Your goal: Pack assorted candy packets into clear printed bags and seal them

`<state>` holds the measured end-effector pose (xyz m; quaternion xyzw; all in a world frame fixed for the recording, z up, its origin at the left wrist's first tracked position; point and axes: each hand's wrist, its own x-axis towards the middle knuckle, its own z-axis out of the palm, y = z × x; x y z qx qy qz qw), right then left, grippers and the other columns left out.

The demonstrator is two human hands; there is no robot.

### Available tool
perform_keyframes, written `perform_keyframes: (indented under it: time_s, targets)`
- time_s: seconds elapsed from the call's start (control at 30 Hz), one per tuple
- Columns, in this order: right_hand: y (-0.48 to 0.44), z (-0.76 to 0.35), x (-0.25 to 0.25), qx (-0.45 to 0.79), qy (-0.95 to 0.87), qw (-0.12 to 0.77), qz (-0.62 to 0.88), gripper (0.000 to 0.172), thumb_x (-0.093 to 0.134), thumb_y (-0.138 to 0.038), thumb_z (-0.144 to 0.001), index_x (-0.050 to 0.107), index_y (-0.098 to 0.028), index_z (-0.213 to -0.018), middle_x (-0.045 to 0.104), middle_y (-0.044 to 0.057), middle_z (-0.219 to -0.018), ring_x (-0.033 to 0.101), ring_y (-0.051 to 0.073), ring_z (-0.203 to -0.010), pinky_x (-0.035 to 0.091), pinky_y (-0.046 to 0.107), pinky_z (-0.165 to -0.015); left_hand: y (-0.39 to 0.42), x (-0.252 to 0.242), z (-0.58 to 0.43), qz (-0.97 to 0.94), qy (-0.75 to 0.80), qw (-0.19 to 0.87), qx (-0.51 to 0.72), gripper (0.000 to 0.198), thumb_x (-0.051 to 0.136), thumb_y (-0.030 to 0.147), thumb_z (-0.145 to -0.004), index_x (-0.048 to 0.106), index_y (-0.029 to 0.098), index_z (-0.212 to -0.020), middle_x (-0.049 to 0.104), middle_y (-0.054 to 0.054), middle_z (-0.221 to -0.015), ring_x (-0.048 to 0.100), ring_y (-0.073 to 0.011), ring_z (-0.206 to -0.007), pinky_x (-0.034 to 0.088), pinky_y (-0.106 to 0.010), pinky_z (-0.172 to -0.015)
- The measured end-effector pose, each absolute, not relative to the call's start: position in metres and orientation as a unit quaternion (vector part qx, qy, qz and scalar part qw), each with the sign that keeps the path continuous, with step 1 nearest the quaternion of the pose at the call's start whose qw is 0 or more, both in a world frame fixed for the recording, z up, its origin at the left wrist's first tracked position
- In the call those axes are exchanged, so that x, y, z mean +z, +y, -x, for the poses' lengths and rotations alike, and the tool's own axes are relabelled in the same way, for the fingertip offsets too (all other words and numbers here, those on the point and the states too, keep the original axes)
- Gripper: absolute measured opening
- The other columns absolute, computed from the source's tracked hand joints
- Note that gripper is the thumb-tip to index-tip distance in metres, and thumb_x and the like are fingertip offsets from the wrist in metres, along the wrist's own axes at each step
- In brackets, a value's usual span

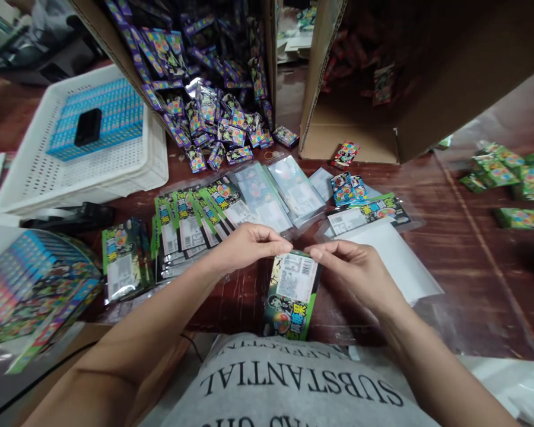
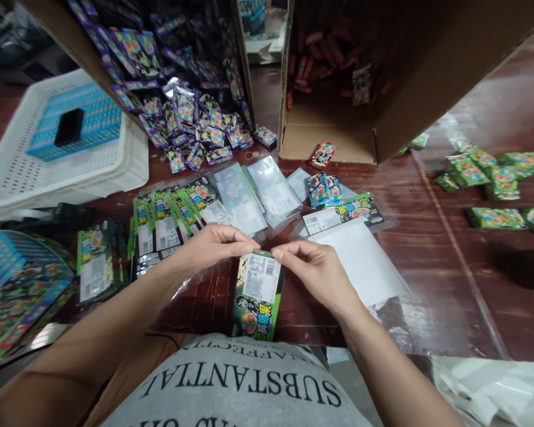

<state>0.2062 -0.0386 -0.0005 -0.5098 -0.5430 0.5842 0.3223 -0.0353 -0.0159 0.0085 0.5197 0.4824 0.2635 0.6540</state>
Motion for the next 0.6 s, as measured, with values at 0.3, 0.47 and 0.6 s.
perform_keyframes:
  time_s: [0.3,0.47,0.6]
  targets:
    - [0.009,-0.276,0.001,0.209,-0.864,0.222,0.400,0.032,0.054,-0.026,-0.100,0.069,-0.026,-0.129,0.066,0.013,-0.131,0.061,0.030,-0.121,0.049,0.053,-0.104,-0.012,-0.003,0.034,-0.672,0.475,0.521,0.227,0.011,0.069,0.030,-0.089,0.073,0.020,-0.092,0.078,-0.005,-0.097,0.071,-0.0167,-0.087,0.055,-0.034,-0.084]
    - [0.033,-0.315,-0.002,0.021,-0.932,0.014,0.361,0.035,0.058,-0.011,-0.090,0.071,-0.025,-0.120,0.067,0.012,-0.126,0.058,0.036,-0.113,0.050,0.053,-0.089,-0.003,-0.009,0.023,-0.796,0.457,0.352,0.185,0.006,0.066,0.023,-0.091,0.070,0.020,-0.089,0.071,-0.006,-0.109,0.067,-0.0199,-0.103,0.052,-0.039,-0.096]
    - [0.024,-0.309,-0.005,0.088,-0.901,0.188,0.382,0.019,0.053,-0.012,-0.097,0.068,-0.023,-0.100,0.073,0.007,-0.103,0.064,0.026,-0.097,0.050,0.042,-0.086,-0.002,-0.012,0.014,-0.817,0.484,0.278,0.145,0.010,0.064,0.017,-0.092,0.071,0.017,-0.099,0.062,-0.012,-0.129,0.061,-0.0258,-0.121,0.048,-0.047,-0.108]
